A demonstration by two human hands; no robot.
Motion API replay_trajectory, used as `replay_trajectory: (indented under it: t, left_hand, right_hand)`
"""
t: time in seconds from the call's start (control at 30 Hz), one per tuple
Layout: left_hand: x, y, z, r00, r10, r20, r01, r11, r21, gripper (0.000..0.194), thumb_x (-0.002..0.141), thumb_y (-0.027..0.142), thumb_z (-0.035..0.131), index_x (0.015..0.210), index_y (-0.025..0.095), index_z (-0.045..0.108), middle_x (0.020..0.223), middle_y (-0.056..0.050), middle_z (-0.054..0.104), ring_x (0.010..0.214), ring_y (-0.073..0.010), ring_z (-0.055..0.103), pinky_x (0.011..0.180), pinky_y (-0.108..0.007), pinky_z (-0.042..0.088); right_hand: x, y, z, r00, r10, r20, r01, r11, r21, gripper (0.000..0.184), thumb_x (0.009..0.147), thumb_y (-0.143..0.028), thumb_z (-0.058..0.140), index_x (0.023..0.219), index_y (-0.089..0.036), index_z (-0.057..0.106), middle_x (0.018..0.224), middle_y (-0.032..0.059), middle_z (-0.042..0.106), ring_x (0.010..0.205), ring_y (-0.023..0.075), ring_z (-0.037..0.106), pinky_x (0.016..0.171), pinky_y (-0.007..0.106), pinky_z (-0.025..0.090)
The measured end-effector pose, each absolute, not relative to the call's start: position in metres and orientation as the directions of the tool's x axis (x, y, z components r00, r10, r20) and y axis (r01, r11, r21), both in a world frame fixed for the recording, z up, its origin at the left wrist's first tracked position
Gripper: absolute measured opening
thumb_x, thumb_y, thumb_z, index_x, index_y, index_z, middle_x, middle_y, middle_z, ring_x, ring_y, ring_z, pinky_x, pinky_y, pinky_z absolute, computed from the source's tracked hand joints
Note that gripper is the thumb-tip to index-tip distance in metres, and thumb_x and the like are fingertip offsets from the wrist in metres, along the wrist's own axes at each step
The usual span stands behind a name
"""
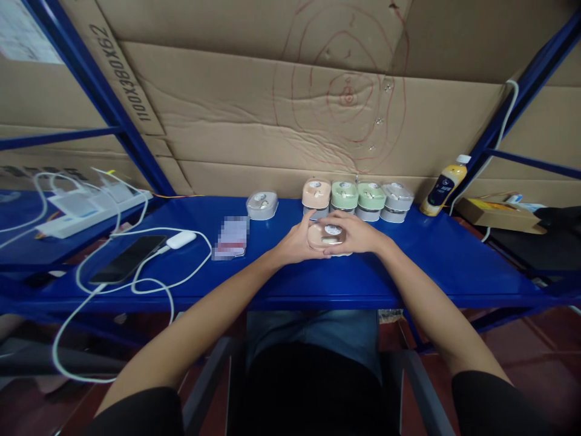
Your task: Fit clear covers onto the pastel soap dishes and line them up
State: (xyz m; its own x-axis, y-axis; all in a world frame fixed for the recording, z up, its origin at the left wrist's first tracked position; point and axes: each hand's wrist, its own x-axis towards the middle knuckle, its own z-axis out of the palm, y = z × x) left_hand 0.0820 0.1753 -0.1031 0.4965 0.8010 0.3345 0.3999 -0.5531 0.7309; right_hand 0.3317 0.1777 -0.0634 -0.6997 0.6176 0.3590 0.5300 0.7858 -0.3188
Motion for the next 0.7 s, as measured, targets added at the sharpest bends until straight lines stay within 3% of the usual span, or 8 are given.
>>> replay_trajectory:
  t: [0.2, 0.33, 0.43, 0.7]
  left_hand:
    - [0.083, 0.174, -0.102, 0.486, 0.804, 0.344, 0.416, -0.559, 0.717, 0.138, 0.064, 0.061, 0.1, 0.171, 0.022, 0.022, 0.152, -0.023, 0.066, 0.142, -0.0509, 0.063, 0.117, -0.067, 0.051]
    - [0.082, 0.174, -0.1, 0.445, 0.805, 0.392, 0.471, -0.583, 0.662, 0.109, 0.074, 0.068, 0.092, 0.16, 0.021, 0.043, 0.158, -0.022, 0.061, 0.147, -0.0483, 0.059, 0.119, -0.064, 0.05]
    - [0.082, 0.176, -0.102, 0.421, 0.825, 0.377, 0.527, -0.561, 0.638, 0.097, 0.078, 0.071, 0.087, 0.153, 0.02, 0.051, 0.158, -0.022, 0.061, 0.147, -0.0461, 0.058, 0.12, -0.062, 0.049]
    - [0.077, 0.178, -0.109, 0.497, 0.799, 0.338, 0.575, -0.595, 0.561, 0.111, 0.067, 0.06, 0.097, 0.159, 0.022, 0.046, 0.154, -0.021, 0.059, 0.145, -0.0466, 0.057, 0.118, -0.062, 0.05]
  right_hand:
    - [0.331, 0.18, -0.065, -0.71, 0.608, 0.356, 0.522, 0.793, -0.313, 0.087, 0.081, -0.066, 0.088, 0.157, -0.03, 0.064, 0.143, 0.0132, 0.068, 0.13, 0.038, 0.067, 0.115, 0.057, 0.053]
    - [0.337, 0.19, -0.071, -0.62, 0.694, 0.365, 0.583, 0.719, -0.377, 0.099, 0.079, -0.073, 0.089, 0.162, -0.026, 0.059, 0.141, 0.016, 0.068, 0.129, 0.0394, 0.068, 0.114, 0.059, 0.054]
    - [0.343, 0.198, -0.076, -0.587, 0.721, 0.368, 0.602, 0.693, -0.397, 0.092, 0.084, -0.073, 0.084, 0.159, -0.024, 0.062, 0.135, 0.0166, 0.071, 0.123, 0.039, 0.07, 0.111, 0.06, 0.055]
    - [0.346, 0.204, -0.082, -0.636, 0.684, 0.359, 0.553, 0.727, -0.406, 0.096, 0.075, -0.074, 0.092, 0.153, -0.024, 0.067, 0.134, 0.0164, 0.072, 0.123, 0.0393, 0.07, 0.11, 0.06, 0.055]
